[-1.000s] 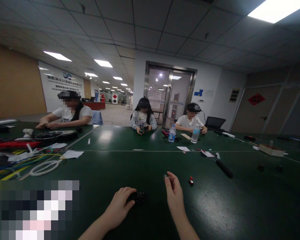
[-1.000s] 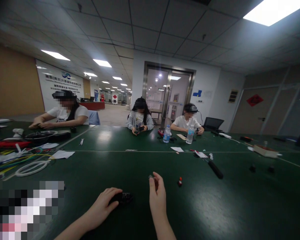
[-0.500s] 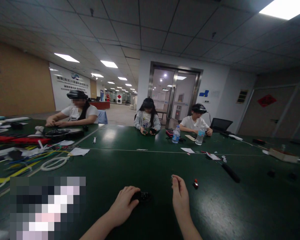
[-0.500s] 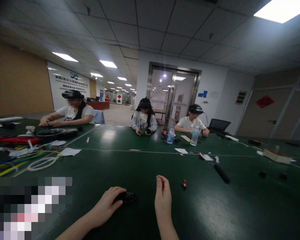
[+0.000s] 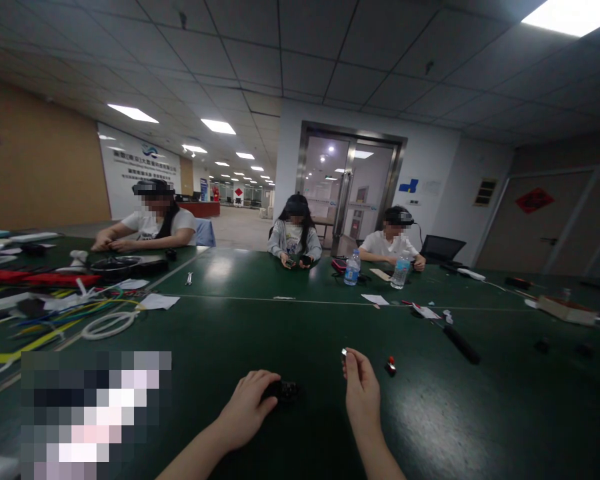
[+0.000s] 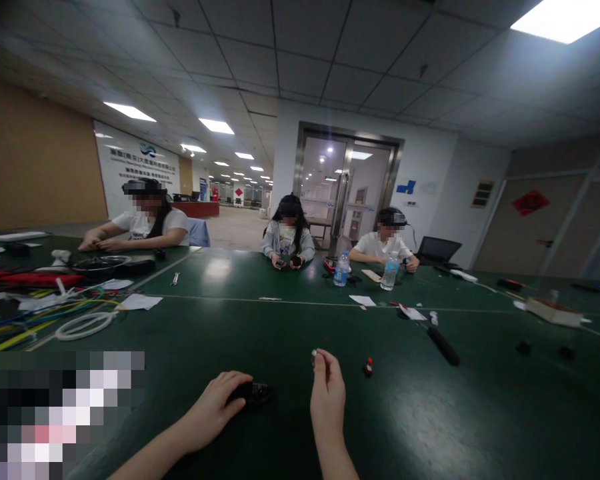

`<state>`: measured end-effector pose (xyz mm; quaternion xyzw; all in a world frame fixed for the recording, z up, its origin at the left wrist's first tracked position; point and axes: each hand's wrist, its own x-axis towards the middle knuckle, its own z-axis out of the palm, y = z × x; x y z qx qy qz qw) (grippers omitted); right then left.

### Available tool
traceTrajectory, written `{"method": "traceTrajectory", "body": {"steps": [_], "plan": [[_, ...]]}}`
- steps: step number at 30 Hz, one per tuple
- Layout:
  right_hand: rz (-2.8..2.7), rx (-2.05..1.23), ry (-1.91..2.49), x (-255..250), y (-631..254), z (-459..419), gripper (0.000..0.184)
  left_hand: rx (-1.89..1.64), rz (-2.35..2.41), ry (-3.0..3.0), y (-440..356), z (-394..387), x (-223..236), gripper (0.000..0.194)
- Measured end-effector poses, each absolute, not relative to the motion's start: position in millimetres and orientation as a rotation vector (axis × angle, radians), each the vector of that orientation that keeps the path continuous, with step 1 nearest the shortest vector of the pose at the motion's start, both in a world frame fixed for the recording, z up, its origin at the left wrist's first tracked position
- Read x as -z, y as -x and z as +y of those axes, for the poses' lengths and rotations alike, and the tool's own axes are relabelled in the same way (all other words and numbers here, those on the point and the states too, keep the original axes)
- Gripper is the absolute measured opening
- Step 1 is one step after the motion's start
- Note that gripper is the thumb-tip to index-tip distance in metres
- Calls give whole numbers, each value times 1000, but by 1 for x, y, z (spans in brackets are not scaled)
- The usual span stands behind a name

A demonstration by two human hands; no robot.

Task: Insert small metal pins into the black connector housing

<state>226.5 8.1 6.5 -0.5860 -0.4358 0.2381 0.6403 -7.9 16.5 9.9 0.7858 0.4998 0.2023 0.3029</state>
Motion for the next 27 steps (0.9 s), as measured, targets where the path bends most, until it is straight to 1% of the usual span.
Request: {"method": "traceTrajectory", "body": {"steps": [8,17,24,27], "plan": [[-987,-589,1335,-4,-227,9,42,-595,1313,-2123,8,21,-1,37],[-986,-589,1349,1,-228,14,51,-577,1316,-2139,6,18,-7,37],[-976,-633,1329,2,-227,13,44,-555,1329,-2088,7,15,-10,37],[-1041,-703,1349,-1,-221,11,39,-556,1323,-2091,8,15,-11,37]]}}
